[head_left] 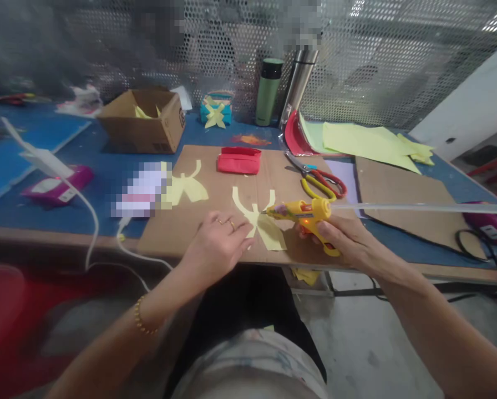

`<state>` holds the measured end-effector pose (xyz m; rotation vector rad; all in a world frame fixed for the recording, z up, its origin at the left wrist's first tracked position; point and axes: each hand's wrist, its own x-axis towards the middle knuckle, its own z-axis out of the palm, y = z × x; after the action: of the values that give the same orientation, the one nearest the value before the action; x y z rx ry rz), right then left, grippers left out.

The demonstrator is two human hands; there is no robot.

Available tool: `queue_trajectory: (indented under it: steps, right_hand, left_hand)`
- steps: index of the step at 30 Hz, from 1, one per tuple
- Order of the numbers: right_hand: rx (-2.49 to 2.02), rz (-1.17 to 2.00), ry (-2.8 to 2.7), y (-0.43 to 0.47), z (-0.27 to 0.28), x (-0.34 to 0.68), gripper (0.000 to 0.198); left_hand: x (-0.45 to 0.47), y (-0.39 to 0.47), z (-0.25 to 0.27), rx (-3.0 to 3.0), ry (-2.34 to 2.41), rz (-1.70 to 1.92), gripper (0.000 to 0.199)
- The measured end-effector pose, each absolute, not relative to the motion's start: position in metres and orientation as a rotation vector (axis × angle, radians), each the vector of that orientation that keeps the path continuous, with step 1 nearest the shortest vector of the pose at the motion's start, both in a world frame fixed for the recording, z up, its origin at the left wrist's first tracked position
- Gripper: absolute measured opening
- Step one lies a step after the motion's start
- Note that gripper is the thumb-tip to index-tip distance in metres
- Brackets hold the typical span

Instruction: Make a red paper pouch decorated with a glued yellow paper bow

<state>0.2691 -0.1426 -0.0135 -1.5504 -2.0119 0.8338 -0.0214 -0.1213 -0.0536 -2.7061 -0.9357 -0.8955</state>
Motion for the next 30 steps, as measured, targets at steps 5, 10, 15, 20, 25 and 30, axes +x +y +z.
queue_trajectory:
  steps: [5, 10, 15, 20, 25, 30]
  right_hand:
    - [-1.496, 0.859, -2.01, -0.1411, -0.0136, 0.2627, 0.072]
    - [-1.496, 0.808, -2.028, -0.1384, -0.0141, 0.2594, 0.073]
    - [-1.515, 0.813, -2.016, -0.1372, -0.0194, 0.2629, 0.073]
    - [-1.513, 0.721, -2.072, -0.1349, -0.021, 0.2647, 0.073]
    - [-1.461, 0.73, -2.107, -0.1353, -0.0172, 0.2637, 0.066]
    - [-1.447, 0.788, -2.077, -0.1365, -0.0166, 0.2661, 0.064]
  left_hand:
    - [-0.0226, -0.1229, -0.0529, -2.709, -0.94, -0.87, 0.021]
    - [-0.0233, -0.1228, -0.0545, -2.712, -0.935, -0.879, 0.022]
    - [-0.0232, -0.1217, -0.0553, -2.706, -0.937, -0.864, 0.022]
    - [-0.0228, -0.1227, -0.0537, -2.698, -0.932, -0.853, 0.023]
    - [-0.0225, -0.1241, -0.0507, -2.72, -0.945, -0.853, 0.02]
    - [-0.0227, -0.1233, -0.05, -2.722, -0.944, -0.864, 0.02]
